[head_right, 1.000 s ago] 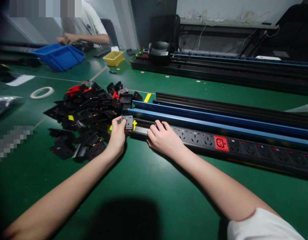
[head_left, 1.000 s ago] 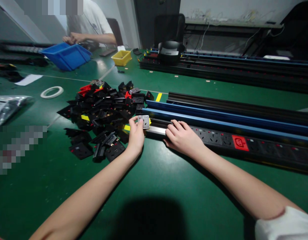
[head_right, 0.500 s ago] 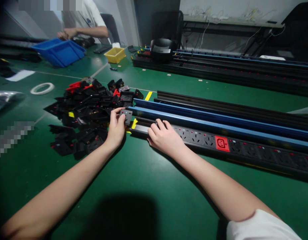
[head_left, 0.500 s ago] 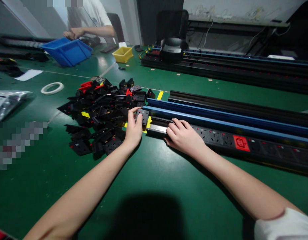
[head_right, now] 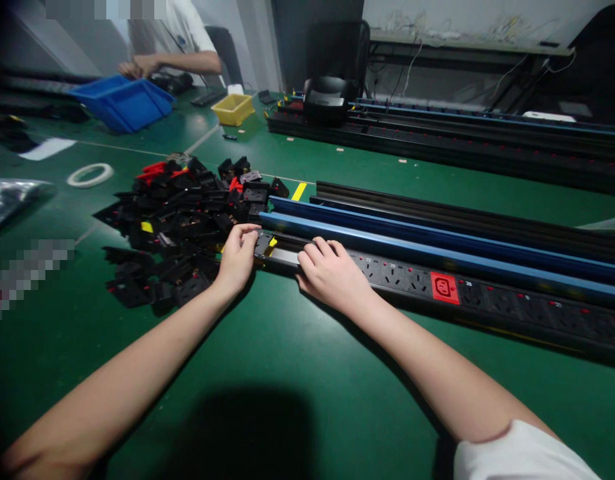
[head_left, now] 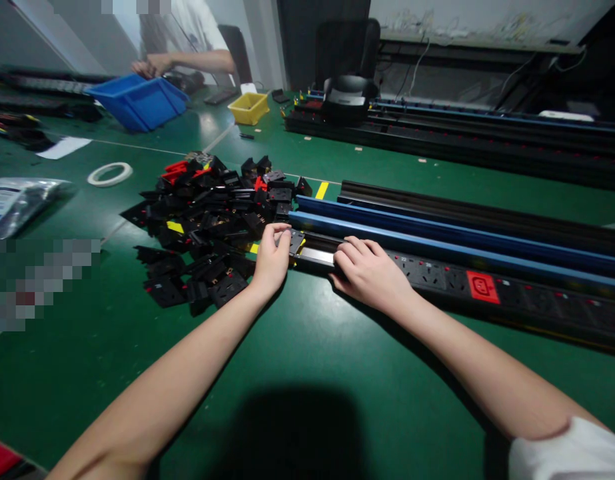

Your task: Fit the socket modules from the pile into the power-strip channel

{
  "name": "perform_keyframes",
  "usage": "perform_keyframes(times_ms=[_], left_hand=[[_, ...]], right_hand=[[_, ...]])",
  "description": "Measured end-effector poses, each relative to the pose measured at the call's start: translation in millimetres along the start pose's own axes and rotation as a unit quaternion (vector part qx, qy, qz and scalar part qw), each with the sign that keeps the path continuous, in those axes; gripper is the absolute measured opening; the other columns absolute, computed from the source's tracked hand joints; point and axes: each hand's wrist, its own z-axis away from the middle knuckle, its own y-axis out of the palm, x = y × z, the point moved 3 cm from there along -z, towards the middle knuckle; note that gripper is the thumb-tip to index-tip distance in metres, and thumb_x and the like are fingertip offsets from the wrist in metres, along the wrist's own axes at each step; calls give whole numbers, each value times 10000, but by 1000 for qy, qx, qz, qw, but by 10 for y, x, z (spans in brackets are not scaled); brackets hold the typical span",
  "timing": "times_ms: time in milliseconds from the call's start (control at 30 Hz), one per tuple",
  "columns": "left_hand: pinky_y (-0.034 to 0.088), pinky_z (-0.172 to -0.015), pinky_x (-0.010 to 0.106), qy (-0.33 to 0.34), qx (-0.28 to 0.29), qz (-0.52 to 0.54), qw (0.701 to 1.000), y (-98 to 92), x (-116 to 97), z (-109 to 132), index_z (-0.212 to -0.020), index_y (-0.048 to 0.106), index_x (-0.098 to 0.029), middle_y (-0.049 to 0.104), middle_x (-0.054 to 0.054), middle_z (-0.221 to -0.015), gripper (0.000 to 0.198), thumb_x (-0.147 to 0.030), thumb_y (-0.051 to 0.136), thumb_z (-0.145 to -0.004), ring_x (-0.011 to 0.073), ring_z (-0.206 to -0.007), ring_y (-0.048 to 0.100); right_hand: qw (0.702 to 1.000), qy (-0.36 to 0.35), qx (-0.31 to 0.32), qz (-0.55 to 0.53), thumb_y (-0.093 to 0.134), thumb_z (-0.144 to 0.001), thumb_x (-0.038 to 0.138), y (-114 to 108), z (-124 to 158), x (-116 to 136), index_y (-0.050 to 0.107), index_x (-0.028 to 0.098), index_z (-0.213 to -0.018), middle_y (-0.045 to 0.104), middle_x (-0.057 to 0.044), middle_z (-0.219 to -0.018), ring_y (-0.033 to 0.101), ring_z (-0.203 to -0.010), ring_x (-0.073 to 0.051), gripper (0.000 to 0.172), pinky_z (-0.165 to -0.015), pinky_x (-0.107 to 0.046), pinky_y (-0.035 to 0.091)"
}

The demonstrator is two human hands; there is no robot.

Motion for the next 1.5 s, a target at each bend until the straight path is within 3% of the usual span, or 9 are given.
perform_keyframes(times_ms=[167, 267, 367, 600, 700, 833, 1000, 1133, 1500], left_hand=[[525, -961, 388, 15, 9, -5, 1000, 8, -22, 16, -1098, 569, -214, 700, 72, -1072, 219, -379, 510, -967, 219, -1052, 679], [525, -968, 395, 22, 15, -18, 999, 4, -39, 31, -1142, 574, -204, 712, 94, -1110, 263, -399, 497, -982, 226, -1070, 686], [509, -1018, 423, 25, 34, -34, 999, 2, -61, 37, -1204, 618, -193, 731, 122, -1186, 343, -423, 463, -1003, 249, -1132, 685], [484, -1084, 451, 12, 65, -28, 997, 13, -85, 23, -1310, 669, -164, 727, 144, -1298, 492, -486, 450, -1009, 287, -1202, 675], [477, -1084, 419, 28, 51, -44, 997, 27, -126, 38, -1274, 671, -181, 714, 117, -1316, 428, -423, 432, -1015, 264, -1216, 654], [502, -1007, 374, 39, 31, -82, 995, 51, -158, 76, -1162, 666, -202, 730, 78, -1168, 344, -336, 385, -1015, 230, -1099, 661], [470, -1091, 437, 28, 60, -85, 994, 80, -80, 77, -1253, 683, -209, 728, 96, -1253, 417, -379, 373, -1032, 258, -1189, 643], [441, -1157, 473, 22, 69, -62, 995, 71, -33, 56, -1358, 660, -172, 718, 130, -1331, 478, -409, 401, -1035, 274, -1280, 627], [434, -1185, 490, 32, 94, -81, 992, 52, -27, 64, -1453, 600, -183, 706, 131, -1369, 542, -444, 558, -979, 287, -1303, 634]], right_hand=[[988, 106, -33, -107, 625, -952, 467, -24, 9, -97, 514, 91, -1367, 575, -222, -1406, 575, -1270, -322, 570, -969, -414, 460], [984, 145, -10, -100, 613, -941, 532, 13, 14, -119, 478, 73, -1435, 600, -235, -1402, 602, -1231, -359, 687, -969, -459, 448], [985, 152, 32, -80, 584, -954, 557, 42, 9, -113, 492, 58, -1445, 681, -206, -1292, 652, -1110, -350, 706, -933, -451, 445], [985, 154, 54, -57, 571, -964, 567, 11, -8, -99, 509, 45, -1445, 692, -183, -1280, 651, -1090, -344, 713, -901, -428, 447], [984, 153, 66, -56, 553, -972, 572, 3, -15, -94, 502, 35, -1454, 680, -188, -1302, 641, -1117, -349, 723, -913, -429, 444], [983, 155, 81, -59, 533, -978, 579, -4, -22, -92, 487, 30, -1470, 668, -202, -1321, 632, -1136, -350, 739, -929, -431, 437], [981, 160, 87, -65, 527, -978, 580, -4, -20, -94, 479, 31, -1478, 660, -214, -1336, 627, -1144, -353, 745, -940, -437, 434], [982, 159, 81, -64, 528, -979, 578, -6, -17, -90, 485, 37, -1474, 665, -200, -1325, 629, -1130, -351, 736, -937, -441, 438], [982, 156, 86, -62, 519, -982, 575, -10, -20, -86, 484, 26, -1474, 663, -215, -1320, 623, -1136, -355, 738, -936, -440, 433]])
